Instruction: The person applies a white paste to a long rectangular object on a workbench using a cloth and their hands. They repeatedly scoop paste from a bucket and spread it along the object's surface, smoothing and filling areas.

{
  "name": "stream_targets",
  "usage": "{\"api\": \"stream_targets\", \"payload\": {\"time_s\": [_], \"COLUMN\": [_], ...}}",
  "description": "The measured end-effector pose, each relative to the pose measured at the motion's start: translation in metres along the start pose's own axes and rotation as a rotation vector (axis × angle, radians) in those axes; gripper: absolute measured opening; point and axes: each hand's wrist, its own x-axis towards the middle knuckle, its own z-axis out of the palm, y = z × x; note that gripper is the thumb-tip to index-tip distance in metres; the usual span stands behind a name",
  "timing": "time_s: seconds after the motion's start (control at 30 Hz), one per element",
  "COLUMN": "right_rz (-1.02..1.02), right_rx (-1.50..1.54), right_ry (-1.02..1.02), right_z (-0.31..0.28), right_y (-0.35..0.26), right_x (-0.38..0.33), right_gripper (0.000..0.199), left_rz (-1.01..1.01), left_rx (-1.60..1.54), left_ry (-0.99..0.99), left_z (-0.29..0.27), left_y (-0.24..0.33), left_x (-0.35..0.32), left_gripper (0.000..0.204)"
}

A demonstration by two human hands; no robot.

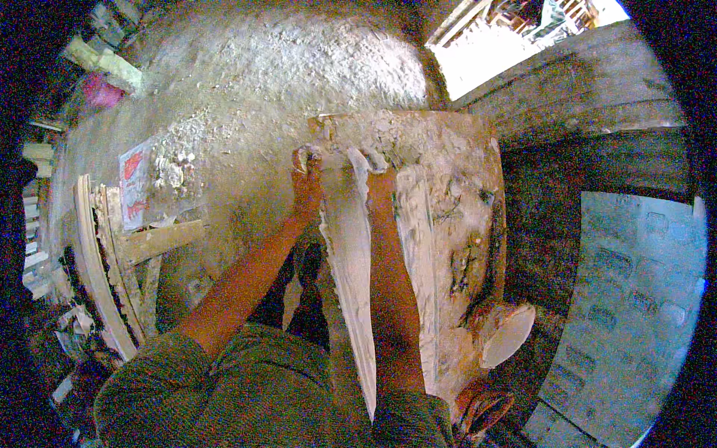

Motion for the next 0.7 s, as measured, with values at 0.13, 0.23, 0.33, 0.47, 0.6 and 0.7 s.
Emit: {"api": "stream_targets", "payload": {"time_s": [0.13, 0.23, 0.33, 0.47, 0.6, 0.7], "right_rz": [0.034, -0.053, 0.059, 0.082, -0.187, 0.088], "right_rx": [0.029, -0.106, -0.015, -0.017, -0.019, 0.129], "right_ry": [0.046, 0.087, 0.141, 0.115, 0.040, 0.014], "right_z": [-0.003, -0.009, -0.017, -0.015, -0.001, 0.002], "right_y": [0.008, 0.003, -0.007, -0.018, -0.020, -0.019], "right_x": [-0.006, -0.031, -0.071, -0.078, -0.031, -0.013], "right_gripper": [0.026, 0.024, 0.025, 0.027, 0.029, 0.028], "left_rz": [-0.063, -0.086, -0.274, -0.056, 0.158, -0.113], "left_rx": [-0.084, 0.067, 0.003, 0.273, 0.308, -0.132], "left_ry": [-0.046, -0.111, -0.175, -0.186, -0.170, -0.095], "left_z": [-0.003, -0.008, -0.014, -0.018, -0.015, -0.008], "left_y": [-0.009, -0.006, -0.006, -0.021, -0.025, -0.008], "left_x": [-0.004, -0.026, -0.061, -0.068, -0.022, -0.003], "left_gripper": [0.033, 0.039, 0.044, 0.045, 0.044, 0.041]}}
